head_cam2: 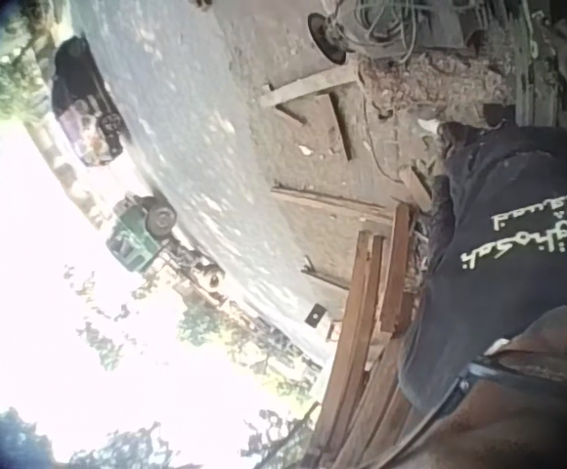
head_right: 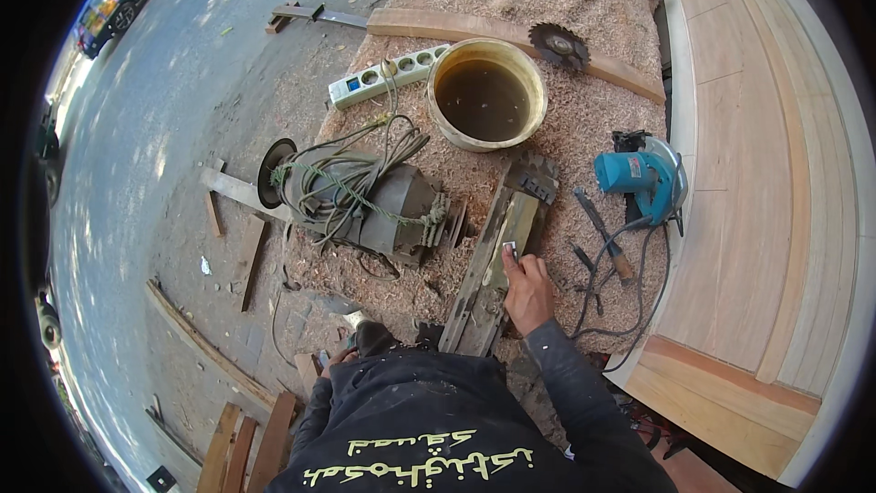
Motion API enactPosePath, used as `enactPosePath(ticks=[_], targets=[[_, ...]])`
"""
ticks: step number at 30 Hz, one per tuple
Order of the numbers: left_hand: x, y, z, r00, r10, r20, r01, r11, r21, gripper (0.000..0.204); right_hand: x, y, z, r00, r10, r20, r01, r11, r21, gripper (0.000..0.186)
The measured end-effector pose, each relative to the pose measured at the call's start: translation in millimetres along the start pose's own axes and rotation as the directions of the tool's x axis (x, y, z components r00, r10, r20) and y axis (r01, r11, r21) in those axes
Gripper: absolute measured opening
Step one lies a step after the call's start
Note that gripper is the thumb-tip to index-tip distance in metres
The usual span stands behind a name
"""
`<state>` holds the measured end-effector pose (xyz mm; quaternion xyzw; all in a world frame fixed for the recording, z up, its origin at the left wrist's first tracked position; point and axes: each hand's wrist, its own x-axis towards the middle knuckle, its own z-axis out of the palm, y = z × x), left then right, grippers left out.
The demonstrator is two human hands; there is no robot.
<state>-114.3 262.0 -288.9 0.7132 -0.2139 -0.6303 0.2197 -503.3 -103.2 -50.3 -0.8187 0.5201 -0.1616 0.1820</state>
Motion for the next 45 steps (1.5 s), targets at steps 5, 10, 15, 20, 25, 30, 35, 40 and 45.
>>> enactPosePath(ticks=[5,10,15,20,25,30,35,40,45], targets=[[-2,40,17,0.997,-0.037,0.063,0.044,0.993,-0.109,0.054,83,49,-16,0.984,-0.042,-0.171,0.019,0.991,-0.136,0.042],[-1,14,0,0.998,-0.039,0.049,0.04,0.999,-0.026,0.055,-10,8,6,0.993,-0.098,-0.07,0.091,0.992,-0.089,0.045],[13,34,1,0.984,-0.035,0.175,0.065,0.984,-0.168,0.056,80,26,-21,0.995,0.09,-0.037,-0.095,0.984,-0.148,0.044],[7,21,-9,0.997,-0.006,0.071,-0.014,0.96,0.28,0.059,31,9,-13,0.994,0.087,0.072,-0.076,0.987,-0.144,0.054],[17,4,-14,0.974,0.21,0.084,-0.226,0.891,0.393,0.054,13,3,-1,1.0,0.019,-0.023,-0.023,0.983,-0.181,0.05],[22,30,-2,0.939,0.313,0.14,-0.337,0.766,0.547,0.055,74,46,-11,0.993,0.036,-0.11,-0.056,0.982,-0.18,0.055],[14,-37,-10,0.994,0.08,0.079,-0.094,0.978,0.186,0.056,-6,-9,9,0.998,0.057,-0.002,-0.057,0.987,-0.151,0.048],[15,-11,-11,0.974,0.195,0.112,-0.203,0.977,0.066,0.053,108,42,-14,0.975,0.009,-0.222,-0.056,0.977,-0.206,0.042],[-2,-24,-19,0.994,0.08,0.069,-0.093,0.974,0.209,0.051,-19,-10,7,1.0,-0.017,-0.007,0.016,0.992,-0.122,0.054]])
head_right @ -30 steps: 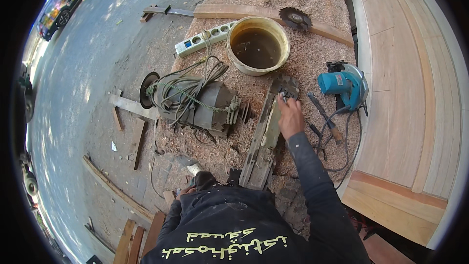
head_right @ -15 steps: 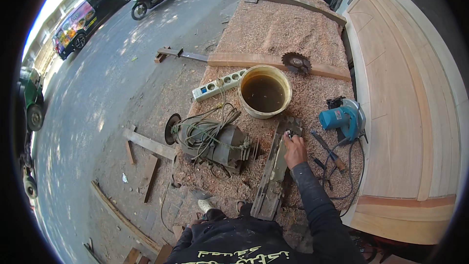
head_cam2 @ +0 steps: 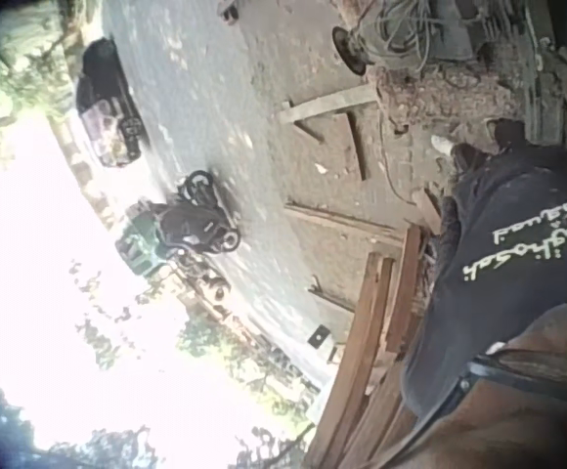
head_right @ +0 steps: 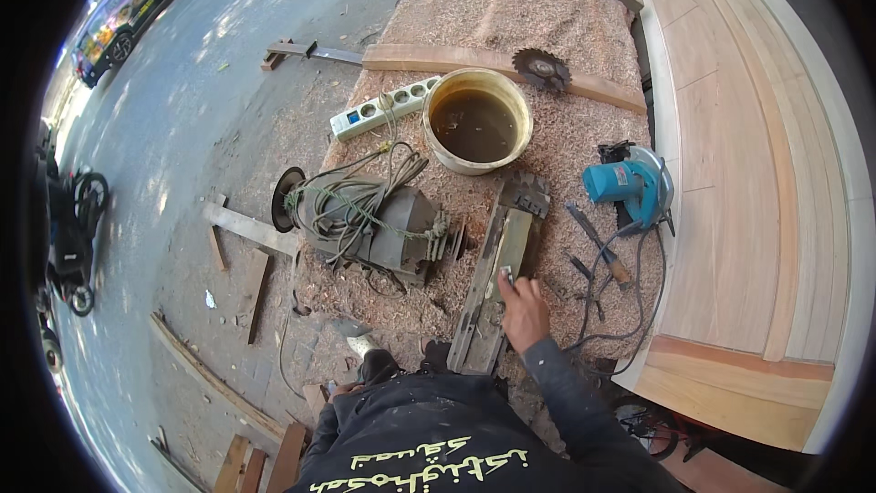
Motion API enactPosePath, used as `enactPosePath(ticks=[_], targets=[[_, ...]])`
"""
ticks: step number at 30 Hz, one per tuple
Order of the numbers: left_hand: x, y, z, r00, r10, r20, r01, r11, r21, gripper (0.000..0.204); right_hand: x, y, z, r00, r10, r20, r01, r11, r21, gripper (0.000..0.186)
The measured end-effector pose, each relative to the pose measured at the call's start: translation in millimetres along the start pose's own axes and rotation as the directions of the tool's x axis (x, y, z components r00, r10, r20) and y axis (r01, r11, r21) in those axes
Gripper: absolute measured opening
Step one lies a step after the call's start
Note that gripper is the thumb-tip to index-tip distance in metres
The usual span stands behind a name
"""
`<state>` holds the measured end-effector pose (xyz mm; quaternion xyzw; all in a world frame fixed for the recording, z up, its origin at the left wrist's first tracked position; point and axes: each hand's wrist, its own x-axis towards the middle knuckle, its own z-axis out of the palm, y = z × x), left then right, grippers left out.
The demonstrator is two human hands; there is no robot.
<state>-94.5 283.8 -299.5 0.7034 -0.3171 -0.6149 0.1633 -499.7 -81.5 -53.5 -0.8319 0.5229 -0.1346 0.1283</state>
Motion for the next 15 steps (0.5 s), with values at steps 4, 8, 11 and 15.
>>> enactPosePath(ticks=[4,8,11,15], targets=[[7,9,8,0.999,0.033,0.021,-0.033,0.999,-0.019,0.048,53,17,-14,0.995,0.092,-0.028,-0.093,0.994,-0.063,0.046],[28,30,7,1.0,-0.019,-0.01,0.02,0.999,0.033,0.05,121,55,-25,0.98,-0.014,-0.201,0.001,0.998,-0.063,0.038],[7,-1,7,0.998,-0.001,-0.058,0.002,1.0,0.022,0.052,14,5,-6,0.996,0.085,0.034,-0.086,0.996,0.008,0.048],[-7,12,-2,0.997,0.058,-0.05,-0.062,0.994,-0.089,0.052,41,14,-1,0.995,0.097,0.005,-0.095,0.987,-0.132,0.056]])
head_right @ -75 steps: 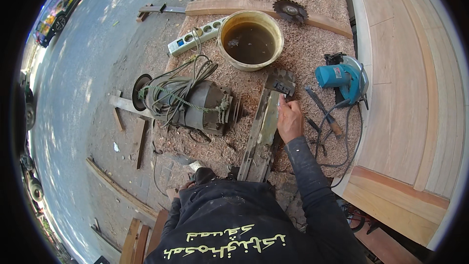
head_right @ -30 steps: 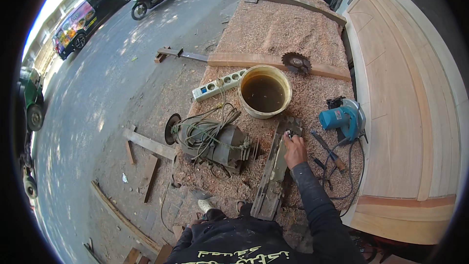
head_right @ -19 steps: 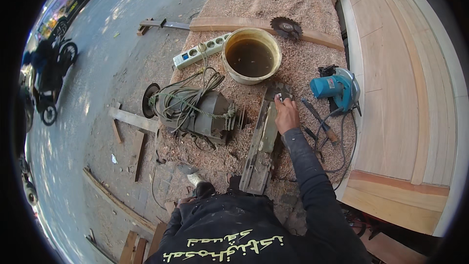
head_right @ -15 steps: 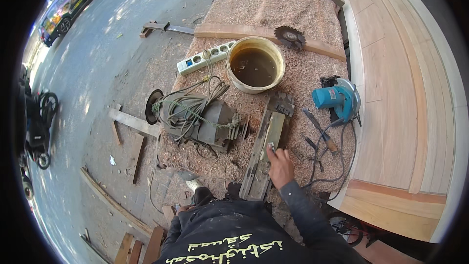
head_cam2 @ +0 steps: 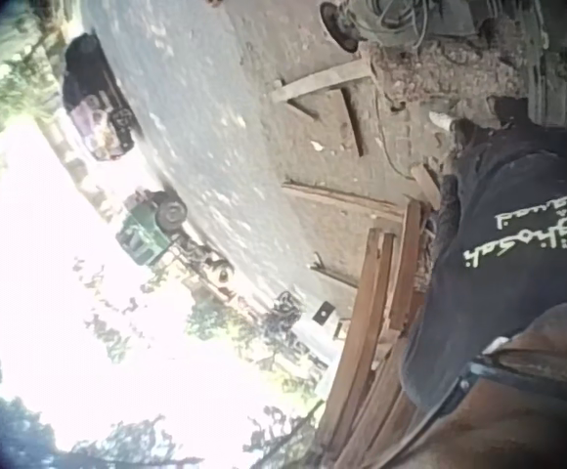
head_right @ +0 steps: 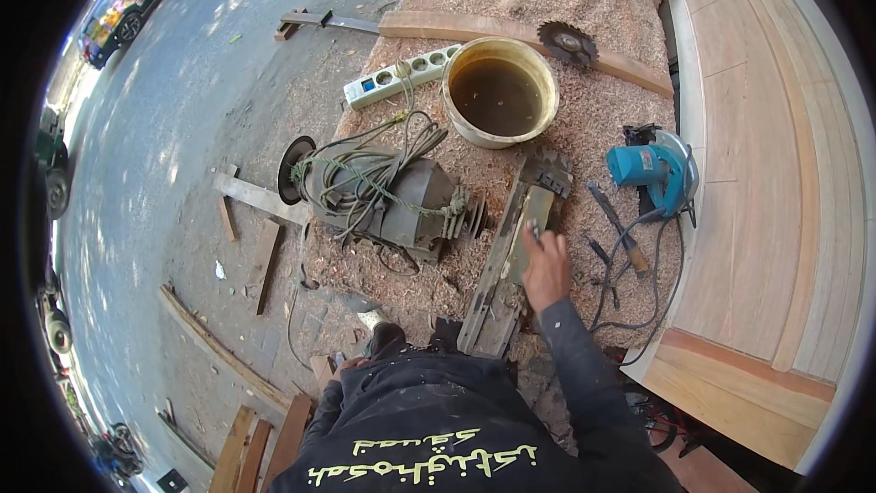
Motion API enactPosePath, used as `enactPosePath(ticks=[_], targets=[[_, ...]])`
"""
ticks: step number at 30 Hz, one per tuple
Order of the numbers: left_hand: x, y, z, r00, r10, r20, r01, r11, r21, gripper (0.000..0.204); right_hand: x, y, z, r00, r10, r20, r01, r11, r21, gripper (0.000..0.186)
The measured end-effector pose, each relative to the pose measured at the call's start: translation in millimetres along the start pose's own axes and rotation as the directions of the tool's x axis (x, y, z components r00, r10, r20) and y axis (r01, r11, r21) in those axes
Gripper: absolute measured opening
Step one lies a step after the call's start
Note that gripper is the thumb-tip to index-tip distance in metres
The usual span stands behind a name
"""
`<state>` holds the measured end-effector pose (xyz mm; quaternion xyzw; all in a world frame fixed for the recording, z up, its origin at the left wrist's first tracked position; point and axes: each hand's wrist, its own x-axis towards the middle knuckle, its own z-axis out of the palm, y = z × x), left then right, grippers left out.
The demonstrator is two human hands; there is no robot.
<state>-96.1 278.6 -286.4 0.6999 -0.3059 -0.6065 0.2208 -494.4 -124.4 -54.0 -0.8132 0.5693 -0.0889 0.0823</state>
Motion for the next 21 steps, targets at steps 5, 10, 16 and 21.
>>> enactPosePath(ticks=[5,10,16,21], targets=[[19,85,-12,1.0,-0.012,0.005,0.01,0.944,0.33,0.047,88,39,-12,0.986,-0.037,-0.16,0.047,0.997,0.06,0.039],[11,72,-30,0.997,-0.042,-0.06,0.059,0.942,0.332,0.049,-102,-29,-29,0.992,-0.062,0.111,0.032,0.967,0.251,0.047],[15,58,-94,1.0,0.027,0.001,-0.026,0.973,0.229,0.05,-139,-153,-19,0.955,0.209,0.21,-0.296,0.64,0.709,0.032],[20,183,-172,1.0,0.004,0.005,-0.005,0.925,0.38,0.045,-77,-244,-8,0.831,0.237,0.503,-0.495,-0.098,0.864,0.017]])
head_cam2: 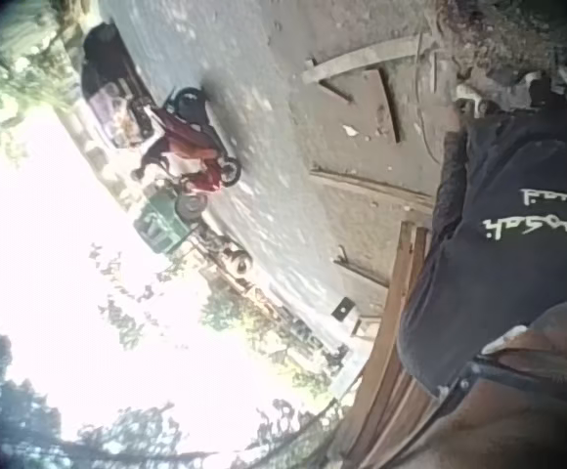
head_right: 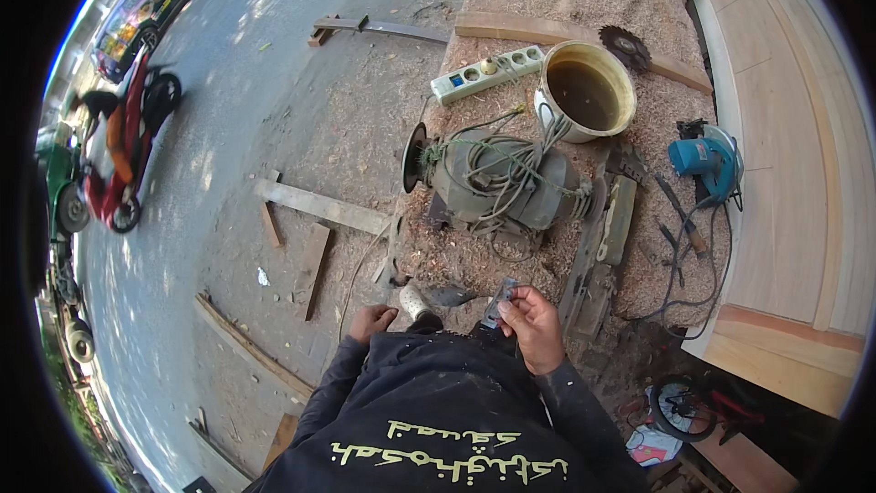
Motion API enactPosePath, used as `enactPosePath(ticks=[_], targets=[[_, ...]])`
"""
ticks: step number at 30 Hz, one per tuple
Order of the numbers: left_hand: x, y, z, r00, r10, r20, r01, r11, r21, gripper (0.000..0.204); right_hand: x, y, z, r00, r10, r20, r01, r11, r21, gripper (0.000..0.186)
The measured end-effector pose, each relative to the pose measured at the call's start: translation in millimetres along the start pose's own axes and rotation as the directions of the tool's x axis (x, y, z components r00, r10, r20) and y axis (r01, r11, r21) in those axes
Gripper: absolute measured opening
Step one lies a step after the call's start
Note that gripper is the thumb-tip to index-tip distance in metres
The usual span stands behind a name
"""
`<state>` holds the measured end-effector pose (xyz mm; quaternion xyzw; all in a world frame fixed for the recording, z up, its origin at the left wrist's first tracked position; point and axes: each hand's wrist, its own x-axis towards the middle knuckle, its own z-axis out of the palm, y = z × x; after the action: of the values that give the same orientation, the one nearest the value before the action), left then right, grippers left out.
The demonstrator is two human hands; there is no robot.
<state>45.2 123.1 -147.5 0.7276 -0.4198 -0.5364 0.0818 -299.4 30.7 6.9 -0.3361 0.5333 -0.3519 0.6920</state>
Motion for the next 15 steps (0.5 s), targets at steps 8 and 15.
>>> enactPosePath(ticks=[8,15], targets=[[-55,107,-81,0.922,0.387,-0.02,-0.367,0.853,-0.371,0.035,58,28,105,0.99,0.072,0.119,-0.113,0.917,0.383,0.009],[-40,144,-69,0.943,0.305,-0.131,-0.314,0.691,-0.651,0.029,98,21,142,0.992,0.048,0.116,-0.089,0.917,0.389,0.011]])
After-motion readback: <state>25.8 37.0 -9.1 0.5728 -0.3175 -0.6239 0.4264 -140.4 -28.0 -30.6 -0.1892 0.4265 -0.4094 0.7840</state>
